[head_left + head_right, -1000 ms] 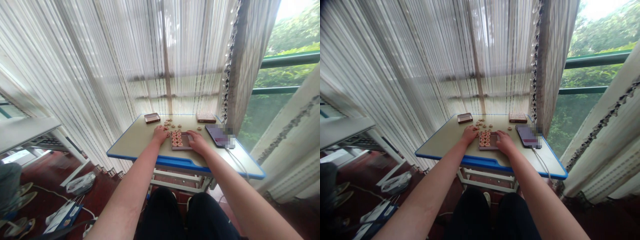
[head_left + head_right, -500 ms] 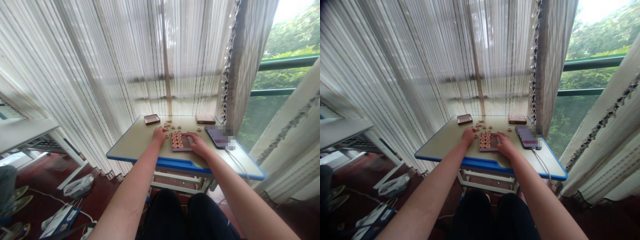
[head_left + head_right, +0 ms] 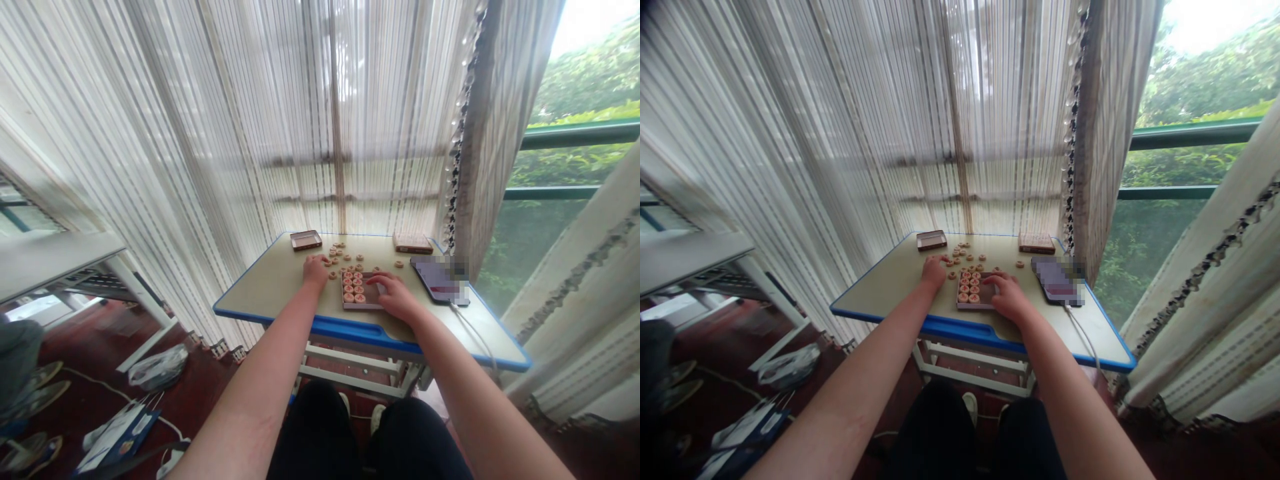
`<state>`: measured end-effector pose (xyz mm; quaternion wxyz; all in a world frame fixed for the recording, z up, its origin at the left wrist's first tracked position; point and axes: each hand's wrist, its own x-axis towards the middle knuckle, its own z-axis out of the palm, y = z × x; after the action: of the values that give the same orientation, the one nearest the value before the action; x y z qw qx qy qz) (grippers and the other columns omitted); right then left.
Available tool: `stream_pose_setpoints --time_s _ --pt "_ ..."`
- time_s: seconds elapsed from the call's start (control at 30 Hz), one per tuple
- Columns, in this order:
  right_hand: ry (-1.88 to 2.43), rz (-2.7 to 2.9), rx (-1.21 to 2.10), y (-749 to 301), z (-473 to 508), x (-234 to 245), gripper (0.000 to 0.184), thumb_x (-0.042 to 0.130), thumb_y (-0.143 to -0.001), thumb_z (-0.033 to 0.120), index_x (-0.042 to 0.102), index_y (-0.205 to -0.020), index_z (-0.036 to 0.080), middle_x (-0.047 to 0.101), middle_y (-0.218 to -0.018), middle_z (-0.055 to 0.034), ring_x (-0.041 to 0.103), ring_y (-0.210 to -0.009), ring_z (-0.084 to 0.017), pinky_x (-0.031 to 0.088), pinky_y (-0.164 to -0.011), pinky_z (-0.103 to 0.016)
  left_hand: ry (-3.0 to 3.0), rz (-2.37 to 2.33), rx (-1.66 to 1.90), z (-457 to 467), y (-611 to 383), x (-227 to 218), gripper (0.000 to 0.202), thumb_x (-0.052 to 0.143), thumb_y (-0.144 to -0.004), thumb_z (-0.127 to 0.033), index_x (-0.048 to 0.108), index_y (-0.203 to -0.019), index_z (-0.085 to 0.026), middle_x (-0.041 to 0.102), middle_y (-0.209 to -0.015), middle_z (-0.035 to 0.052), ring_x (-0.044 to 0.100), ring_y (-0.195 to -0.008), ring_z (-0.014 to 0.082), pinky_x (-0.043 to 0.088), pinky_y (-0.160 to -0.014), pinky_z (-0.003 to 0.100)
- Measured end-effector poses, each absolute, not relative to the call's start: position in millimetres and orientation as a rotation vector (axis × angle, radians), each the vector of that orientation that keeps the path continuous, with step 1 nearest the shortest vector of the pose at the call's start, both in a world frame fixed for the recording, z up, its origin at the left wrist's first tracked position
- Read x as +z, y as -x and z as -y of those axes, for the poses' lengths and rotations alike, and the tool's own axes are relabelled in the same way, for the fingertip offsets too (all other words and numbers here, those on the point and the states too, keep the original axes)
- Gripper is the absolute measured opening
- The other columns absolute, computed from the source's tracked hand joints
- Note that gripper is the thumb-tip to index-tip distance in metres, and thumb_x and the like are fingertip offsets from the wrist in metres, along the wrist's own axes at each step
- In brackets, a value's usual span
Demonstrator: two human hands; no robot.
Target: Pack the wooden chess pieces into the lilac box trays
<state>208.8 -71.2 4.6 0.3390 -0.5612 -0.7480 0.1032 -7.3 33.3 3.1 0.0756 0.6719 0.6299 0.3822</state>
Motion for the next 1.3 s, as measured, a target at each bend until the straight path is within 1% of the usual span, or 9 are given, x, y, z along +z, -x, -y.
stream_pose_setpoints --time_s 0.3,0.43,0.57,0.67,0.77,0.9,1.03,1.23,1.3 --pt "1.404 1.946 0.344 -207.3 75.1 11.2 0.046 0.045 -0.054 0.003 0.069 -0.090 0.020 0.057 -0.116 -0.0066 0.049 -0.113 -0.023 0.032 -0.102 -0.036 -1.995 -1.968 1.111 -36.8 7.7 1.6 0.035 0.050 -0.066 0.001 0.065 -0.093 -0.017 0.056 -0.107 0.0096 0.057 -0.100 0.0174 0.041 -0.095 0.028" --pt "1.399 1.925 0.395 -205.5 77.8 13.5 0.046 0.044 -0.054 0.002 0.069 -0.090 0.019 0.056 -0.117 -0.0075 0.050 -0.112 -0.022 0.034 -0.099 -0.032 -1.952 -1.991 1.149 -34.3 6.7 4.1 0.043 0.051 -0.065 0.002 0.060 -0.103 -0.017 0.054 -0.111 0.0111 0.056 -0.101 0.0175 0.042 -0.093 0.028" --pt "1.397 1.843 0.405 -207.4 76.7 15.1 0.032 0.048 -0.063 0.010 0.068 -0.086 0.019 0.057 -0.110 -0.0073 0.054 -0.105 -0.020 0.039 -0.092 -0.029 -1.868 -2.035 1.189 -33.6 6.2 5.9 0.049 0.052 -0.066 0.001 0.052 -0.113 -0.015 0.050 -0.116 0.0144 0.055 -0.104 0.0193 0.042 -0.092 0.029" --pt "1.428 1.739 0.261 -211.4 71.8 14.8 0.023 0.044 -0.072 0.017 0.067 -0.076 0.018 0.061 -0.097 -0.0071 0.056 -0.097 -0.019 0.039 -0.091 -0.030 -1.893 -2.035 1.163 -35.7 6.2 4.5 0.045 0.053 -0.067 -0.001 0.055 -0.110 -0.015 0.051 -0.114 0.0138 0.055 -0.105 0.0201 0.042 -0.094 0.030" --pt "1.456 1.661 0.145 -214.6 66.5 12.8 0.025 0.040 -0.076 0.020 0.065 -0.075 0.017 0.063 -0.088 -0.0077 0.056 -0.090 -0.020 0.040 -0.087 -0.031 -1.928 -2.021 1.135 -38.0 6.5 2.1 0.039 0.053 -0.068 -0.003 0.059 -0.104 -0.017 0.053 -0.111 0.0123 0.055 -0.103 0.0202 0.042 -0.094 0.031" --pt "1.511 1.650 0.133 -211.0 66.4 10.8 0.026 0.039 -0.078 0.021 0.064 -0.084 0.016 0.064 -0.090 -0.0086 0.056 -0.092 -0.020 0.040 -0.085 -0.031 -1.940 -2.008 1.118 -38.5 7.2 1.4 0.037 0.053 -0.068 -0.005 0.062 -0.101 -0.017 0.055 -0.109 0.0114 0.057 -0.100 0.0200 0.041 -0.094 0.031" --pt "1.533 1.676 0.114 -203.0 66.8 13.5 0.025 0.039 -0.079 0.022 0.063 -0.083 0.017 0.065 -0.089 -0.0078 0.056 -0.089 -0.019 0.040 -0.082 -0.029 -1.980 -2.015 1.065 -39.6 6.8 2.3 0.034 0.054 -0.068 -0.007 0.066 -0.098 -0.017 0.057 -0.108 0.0121 0.057 -0.100 0.0205 0.040 -0.095 0.029" --pt "1.621 1.703 0.325 -209.9 23.8 27.3 0.026 0.041 -0.077 0.023 0.066 -0.079 0.017 0.069 -0.085 -0.0064 0.059 -0.082 -0.017 0.041 -0.071 -0.025 -2.021 -2.049 0.990 -45.5 4.4 1.0 0.037 0.051 -0.070 -0.009 0.065 -0.104 -0.016 0.059 -0.107 0.0129 0.055 -0.104 0.0218 0.040 -0.094 0.030" --pt "1.680 1.669 0.291 -215.0 3.1 30.1 0.026 0.042 -0.077 0.023 0.067 -0.082 0.017 0.069 -0.087 -0.0068 0.060 -0.081 -0.018 0.041 -0.070 -0.026 -2.031 -2.059 0.979 -46.7 4.4 0.7 0.040 0.050 -0.071 -0.007 0.063 -0.108 -0.016 0.060 -0.108 0.0128 0.054 -0.106 0.0218 0.040 -0.094 0.030"
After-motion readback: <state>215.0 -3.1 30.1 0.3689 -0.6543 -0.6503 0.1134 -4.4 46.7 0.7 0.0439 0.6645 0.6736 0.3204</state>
